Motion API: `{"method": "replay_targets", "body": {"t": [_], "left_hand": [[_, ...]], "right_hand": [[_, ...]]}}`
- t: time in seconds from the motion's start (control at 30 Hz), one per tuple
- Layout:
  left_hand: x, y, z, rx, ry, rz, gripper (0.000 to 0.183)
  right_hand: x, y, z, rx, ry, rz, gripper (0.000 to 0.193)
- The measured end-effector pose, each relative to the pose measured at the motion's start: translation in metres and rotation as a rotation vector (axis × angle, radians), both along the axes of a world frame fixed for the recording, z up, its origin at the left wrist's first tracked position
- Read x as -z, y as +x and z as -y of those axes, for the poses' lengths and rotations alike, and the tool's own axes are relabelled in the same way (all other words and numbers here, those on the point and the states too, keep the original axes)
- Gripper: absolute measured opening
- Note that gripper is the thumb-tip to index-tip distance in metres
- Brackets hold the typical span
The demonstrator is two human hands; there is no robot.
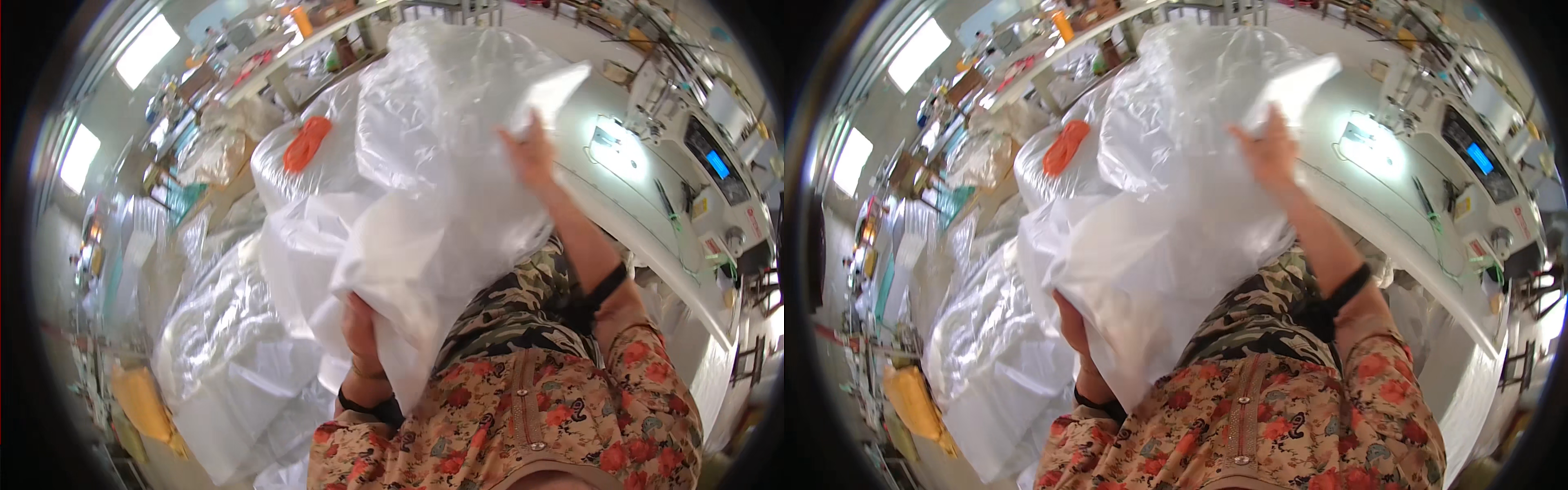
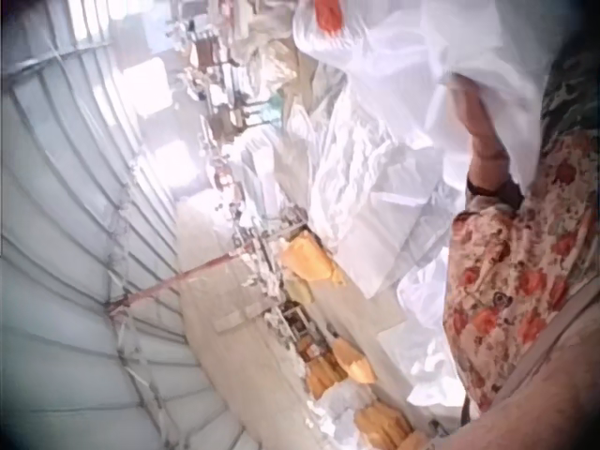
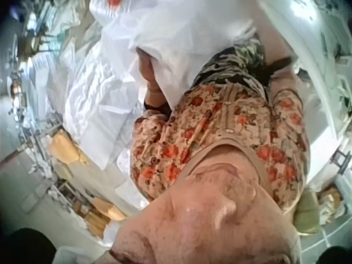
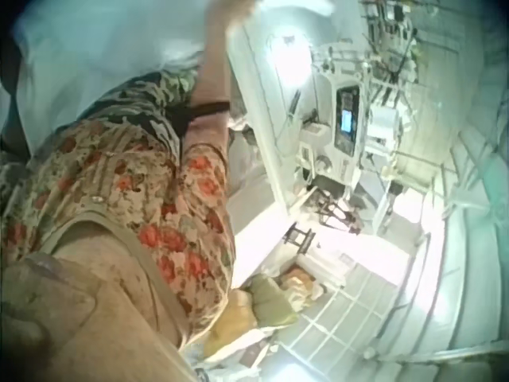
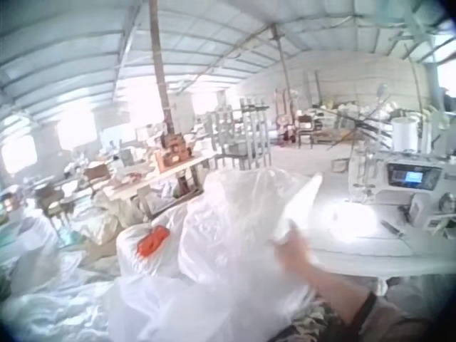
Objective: Sewing the edge of a large white plastic sheet using an industrial sewing machine.
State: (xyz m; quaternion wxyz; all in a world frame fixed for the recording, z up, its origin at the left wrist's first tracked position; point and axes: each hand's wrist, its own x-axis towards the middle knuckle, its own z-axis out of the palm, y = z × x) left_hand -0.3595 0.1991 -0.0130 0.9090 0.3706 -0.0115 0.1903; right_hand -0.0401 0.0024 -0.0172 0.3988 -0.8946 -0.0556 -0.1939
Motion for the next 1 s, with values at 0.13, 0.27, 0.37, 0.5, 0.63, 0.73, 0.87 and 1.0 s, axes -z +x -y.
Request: {"method": "replay_targets", "body": {"t": [0.13,0.27,0.37,0.5,0.63,0.73,0.87,1.0], "left_hand": [[-0.003,0.052,-0.023,0.012,0.156,0.105,0.057],[-0.043,0.097,-0.017,-0.066,0.370,0.226,0.055],[-0.068,0.115,-0.015,-0.195,0.490,0.297,0.054],[-0.091,0.115,-0.018,-0.422,0.646,0.308,0.052],[-0.125,0.136,-0.022,-0.579,0.801,0.280,0.051],[-0.187,0.196,-0.045,-0.621,0.701,0.459,0.037],[-0.233,0.221,-0.068,-0.749,0.881,0.331,0.031],[-0.269,0.259,-0.111,-0.708,0.753,0.465,0.028]], "right_hand": [[0.030,-0.062,-0.129,-0.397,0.466,-0.027,0.103],[0.073,-0.091,-0.139,-0.452,0.508,-0.008,0.079],[0.056,-0.124,-0.137,-0.622,0.550,-0.124,0.073],[0.025,-0.098,-0.016,-0.901,0.605,-0.371,0.065],[-0.031,-0.085,-0.092,-1.071,0.749,-0.586,0.053],[-0.041,-0.100,-0.049,-1.024,0.761,-0.598,0.048],[-0.025,-0.121,-0.032,-1.053,0.591,-0.576,0.052],[-0.013,-0.154,-0.018,-1.120,0.674,-0.674,0.060]]}}
